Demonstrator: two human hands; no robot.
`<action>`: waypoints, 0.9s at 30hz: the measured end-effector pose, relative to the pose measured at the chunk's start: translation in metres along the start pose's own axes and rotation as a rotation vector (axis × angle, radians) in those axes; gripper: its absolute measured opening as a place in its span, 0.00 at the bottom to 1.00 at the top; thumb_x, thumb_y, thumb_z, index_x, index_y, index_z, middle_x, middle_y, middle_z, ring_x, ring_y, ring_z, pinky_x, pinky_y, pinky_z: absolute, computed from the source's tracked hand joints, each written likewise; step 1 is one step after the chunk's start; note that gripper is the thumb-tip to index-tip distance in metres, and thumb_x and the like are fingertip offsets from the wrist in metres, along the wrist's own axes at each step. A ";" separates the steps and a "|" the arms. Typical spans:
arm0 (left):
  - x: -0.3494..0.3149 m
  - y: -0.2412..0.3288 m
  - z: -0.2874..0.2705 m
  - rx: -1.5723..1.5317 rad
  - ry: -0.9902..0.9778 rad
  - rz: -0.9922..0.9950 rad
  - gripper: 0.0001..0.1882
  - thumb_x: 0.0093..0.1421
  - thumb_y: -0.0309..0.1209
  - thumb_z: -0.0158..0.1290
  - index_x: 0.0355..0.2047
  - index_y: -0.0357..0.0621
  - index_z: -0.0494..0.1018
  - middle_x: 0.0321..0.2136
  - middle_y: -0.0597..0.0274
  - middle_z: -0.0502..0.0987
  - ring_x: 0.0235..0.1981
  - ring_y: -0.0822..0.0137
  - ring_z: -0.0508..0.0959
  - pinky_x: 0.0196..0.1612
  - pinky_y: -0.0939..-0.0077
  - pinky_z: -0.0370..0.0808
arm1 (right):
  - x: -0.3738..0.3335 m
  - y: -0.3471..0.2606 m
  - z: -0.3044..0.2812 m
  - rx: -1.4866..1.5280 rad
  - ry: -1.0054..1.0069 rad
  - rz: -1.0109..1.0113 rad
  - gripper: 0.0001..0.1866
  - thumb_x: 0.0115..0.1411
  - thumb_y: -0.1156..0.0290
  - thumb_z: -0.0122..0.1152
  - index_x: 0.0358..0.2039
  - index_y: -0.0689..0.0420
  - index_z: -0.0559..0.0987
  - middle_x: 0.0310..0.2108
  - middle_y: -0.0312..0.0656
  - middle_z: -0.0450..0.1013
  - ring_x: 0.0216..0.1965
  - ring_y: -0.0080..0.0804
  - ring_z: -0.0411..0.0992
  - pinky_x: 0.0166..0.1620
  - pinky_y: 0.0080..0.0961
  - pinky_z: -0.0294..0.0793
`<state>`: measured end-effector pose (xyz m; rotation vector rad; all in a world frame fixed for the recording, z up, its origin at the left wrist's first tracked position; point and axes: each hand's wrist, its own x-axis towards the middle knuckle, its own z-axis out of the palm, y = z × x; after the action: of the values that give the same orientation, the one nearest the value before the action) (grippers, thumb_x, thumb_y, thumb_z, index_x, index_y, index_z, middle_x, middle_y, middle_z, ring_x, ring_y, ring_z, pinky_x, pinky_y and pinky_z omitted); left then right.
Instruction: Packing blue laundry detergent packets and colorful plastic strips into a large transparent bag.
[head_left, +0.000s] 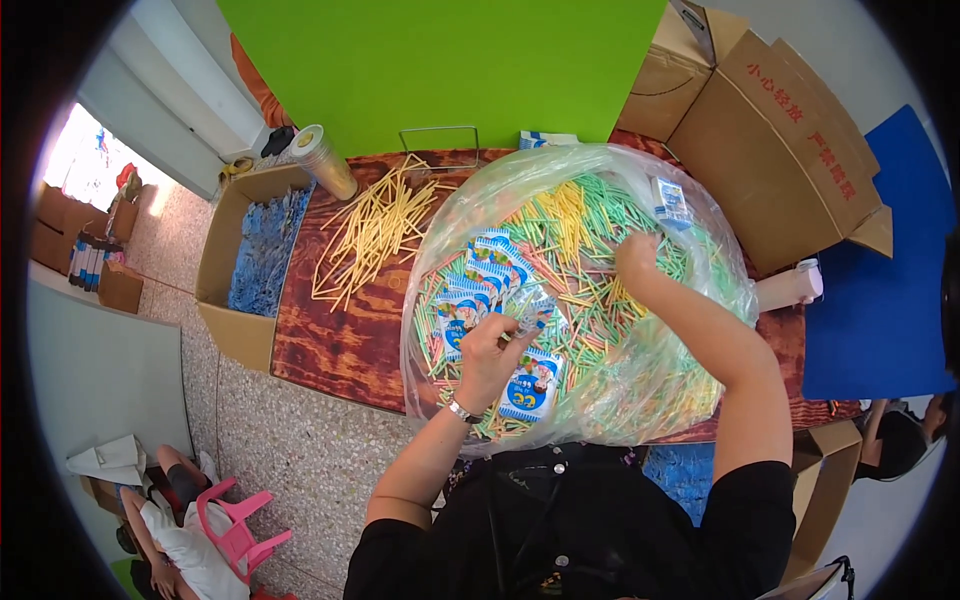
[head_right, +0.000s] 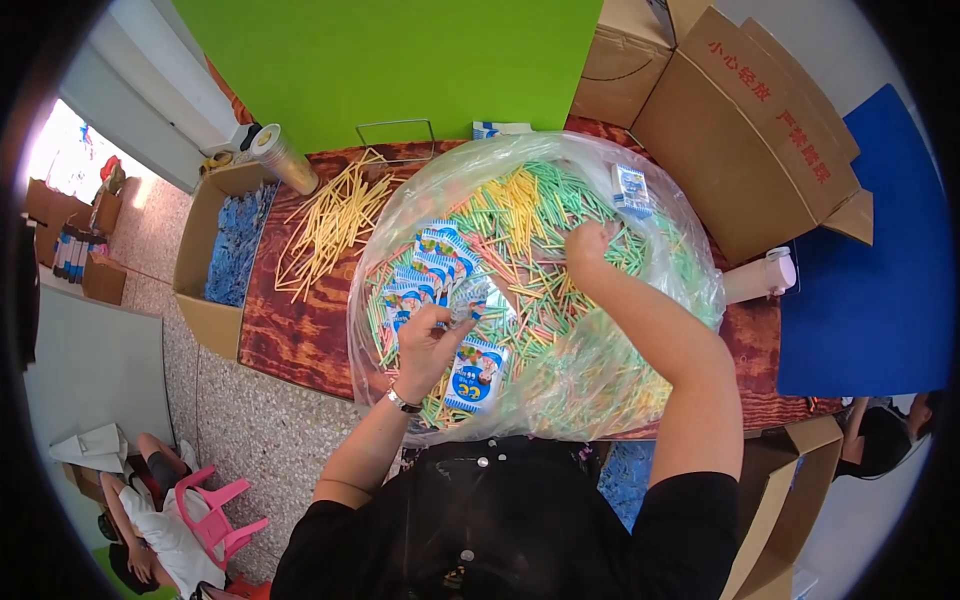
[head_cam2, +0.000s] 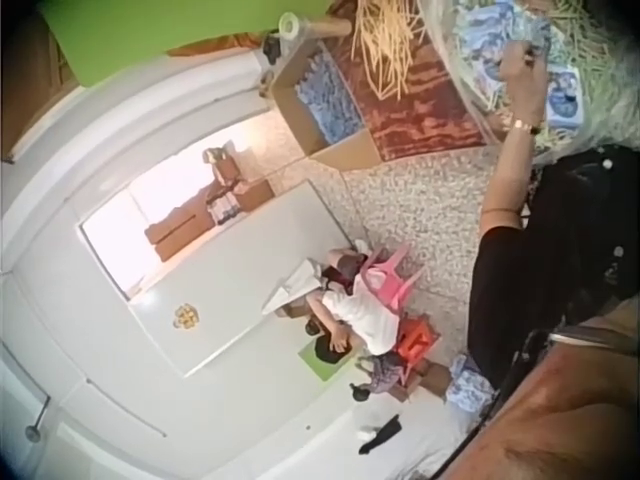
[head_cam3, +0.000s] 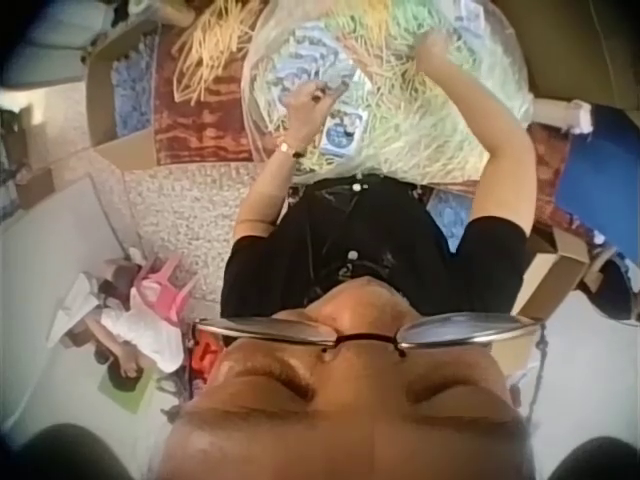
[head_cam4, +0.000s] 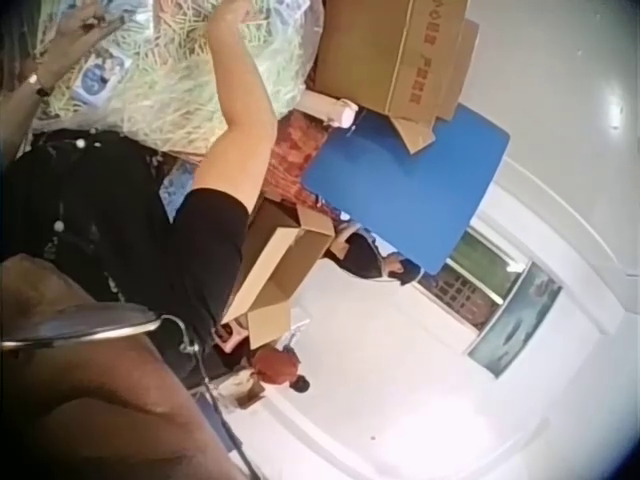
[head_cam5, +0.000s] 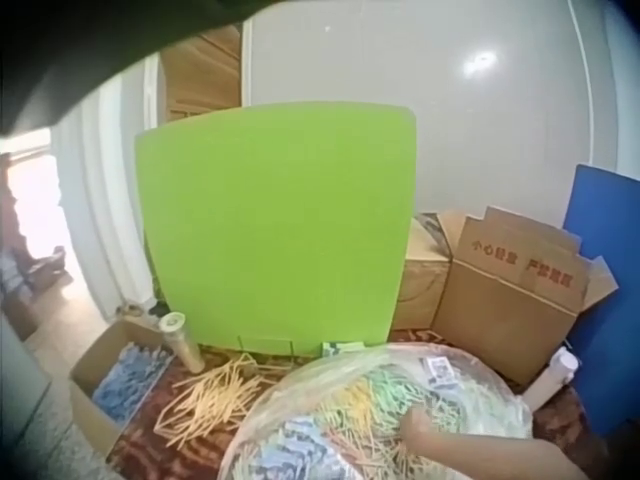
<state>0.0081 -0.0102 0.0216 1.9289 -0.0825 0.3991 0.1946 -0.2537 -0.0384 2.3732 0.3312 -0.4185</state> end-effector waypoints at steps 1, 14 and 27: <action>0.003 0.003 0.004 0.011 0.006 0.050 0.13 0.49 0.24 0.67 0.26 0.38 0.71 0.20 0.63 0.69 0.19 0.74 0.68 0.21 0.80 0.64 | 0.007 -0.012 0.020 0.002 0.084 0.042 0.09 0.56 0.68 0.56 0.33 0.50 0.85 0.35 0.39 0.80 0.37 0.38 0.78 0.34 0.43 0.76; 0.007 0.001 -0.008 0.139 0.053 0.189 0.13 0.47 0.24 0.67 0.26 0.38 0.71 0.20 0.61 0.71 0.20 0.69 0.71 0.22 0.76 0.67 | -0.085 0.108 -0.102 0.635 0.015 -0.608 0.11 0.65 0.62 0.51 0.41 0.56 0.72 0.30 0.49 0.74 0.35 0.50 0.74 0.38 0.42 0.71; 0.014 0.013 -0.018 0.063 -0.019 0.160 0.21 0.45 0.19 0.64 0.42 0.39 0.75 0.24 0.61 0.75 0.23 0.69 0.76 0.27 0.78 0.75 | -0.130 0.076 -0.175 0.769 0.134 -1.124 0.11 0.62 0.65 0.56 0.36 0.59 0.71 0.28 0.52 0.73 0.34 0.54 0.73 0.37 0.46 0.69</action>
<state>0.0141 0.0029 0.0440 1.9951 -0.2411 0.4948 0.1380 -0.2062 0.1799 2.6970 1.8704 -1.0222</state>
